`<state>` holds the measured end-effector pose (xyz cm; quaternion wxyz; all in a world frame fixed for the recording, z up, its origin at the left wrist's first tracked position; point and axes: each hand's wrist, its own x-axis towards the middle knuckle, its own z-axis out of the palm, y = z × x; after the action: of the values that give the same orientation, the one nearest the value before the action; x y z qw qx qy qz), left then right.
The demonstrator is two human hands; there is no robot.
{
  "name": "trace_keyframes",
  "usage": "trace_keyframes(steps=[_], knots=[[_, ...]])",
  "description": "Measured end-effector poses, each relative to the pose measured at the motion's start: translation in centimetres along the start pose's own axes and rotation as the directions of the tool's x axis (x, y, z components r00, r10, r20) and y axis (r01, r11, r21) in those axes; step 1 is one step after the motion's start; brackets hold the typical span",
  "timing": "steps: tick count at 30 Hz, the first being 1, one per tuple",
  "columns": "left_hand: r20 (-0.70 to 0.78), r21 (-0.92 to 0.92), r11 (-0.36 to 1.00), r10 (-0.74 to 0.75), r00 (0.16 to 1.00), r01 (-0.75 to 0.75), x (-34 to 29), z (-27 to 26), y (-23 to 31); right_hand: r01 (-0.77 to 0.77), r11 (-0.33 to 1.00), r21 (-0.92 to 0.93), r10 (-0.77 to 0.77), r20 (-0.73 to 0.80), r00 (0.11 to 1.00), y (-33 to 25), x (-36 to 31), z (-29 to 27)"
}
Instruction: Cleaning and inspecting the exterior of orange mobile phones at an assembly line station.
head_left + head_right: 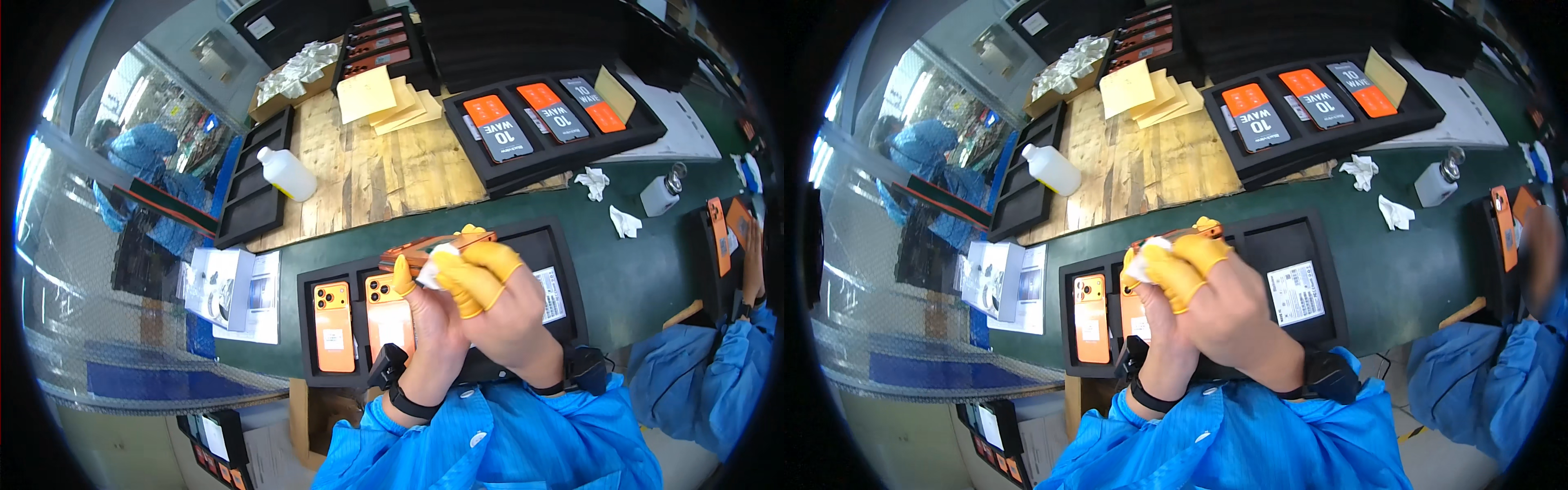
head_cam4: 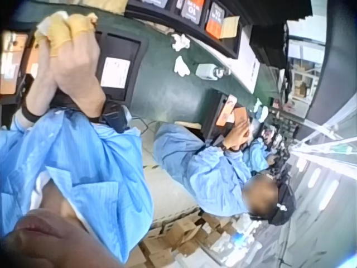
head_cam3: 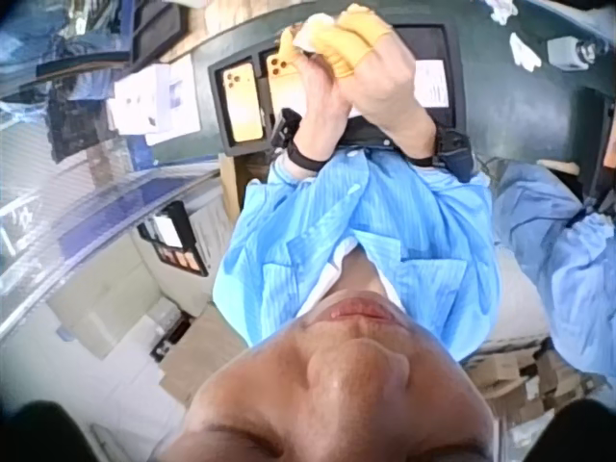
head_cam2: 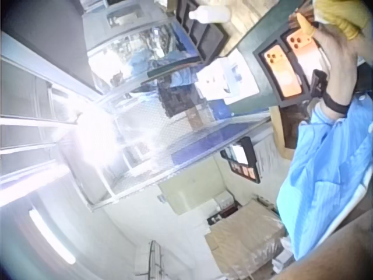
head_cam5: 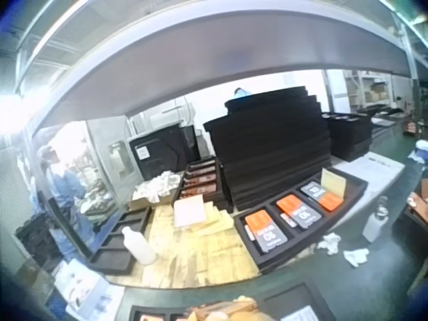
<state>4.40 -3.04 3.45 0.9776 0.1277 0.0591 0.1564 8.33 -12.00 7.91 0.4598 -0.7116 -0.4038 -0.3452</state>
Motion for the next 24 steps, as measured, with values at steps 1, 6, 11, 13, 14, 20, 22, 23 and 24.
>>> trace_keyframes(steps=[1,6,11,13,14,20,22,23,24], knots=[[0.000,0.006,1.000,-0.009,1.000,0.009,0.0,0.1,0.1,-0.035,0.999,0.013,0.035,-0.010,0.999,0.1,-0.2,0.1],[-0.082,-0.029,0.998,0.060,0.995,-0.063,0.8,-0.2,0.5,-0.128,0.992,0.016,0.128,-0.023,0.991,0.9,-0.6,0.2],[-0.113,0.156,0.980,0.146,0.983,-0.128,0.4,0.2,0.8,-0.123,0.992,0.019,0.124,-0.043,0.991,0.8,-1.0,0.3],[-0.101,0.224,0.964,0.170,0.980,-0.144,0.8,0.3,0.6,-0.269,0.962,0.035,0.270,-0.016,0.963,1.4,-1.4,0.4],[-0.102,0.206,0.967,0.176,0.979,-0.152,0.6,0.2,0.7,-0.170,0.984,0.052,0.171,-0.023,0.985,0.2,-0.4,0.0],[-0.114,0.208,0.972,0.137,0.984,-0.111,0.0,0.0,1.1,-0.215,0.973,0.085,0.219,-0.034,0.975,0.8,-1.3,0.5],[-0.144,0.175,0.982,0.101,0.984,-0.075,0.2,0.1,1.0,-0.211,0.973,0.090,0.215,-0.038,0.976,1.2,-1.2,0.5],[-0.179,0.138,0.990,0.061,0.982,-0.036,0.1,0.1,1.0,-0.212,0.973,0.093,0.216,-0.040,0.976,1.1,-1.1,0.4],[-0.189,0.121,0.992,0.048,0.981,-0.025,-0.1,0.0,1.1,-0.219,0.970,0.103,0.223,-0.036,0.974,1.1,-1.2,0.3]])
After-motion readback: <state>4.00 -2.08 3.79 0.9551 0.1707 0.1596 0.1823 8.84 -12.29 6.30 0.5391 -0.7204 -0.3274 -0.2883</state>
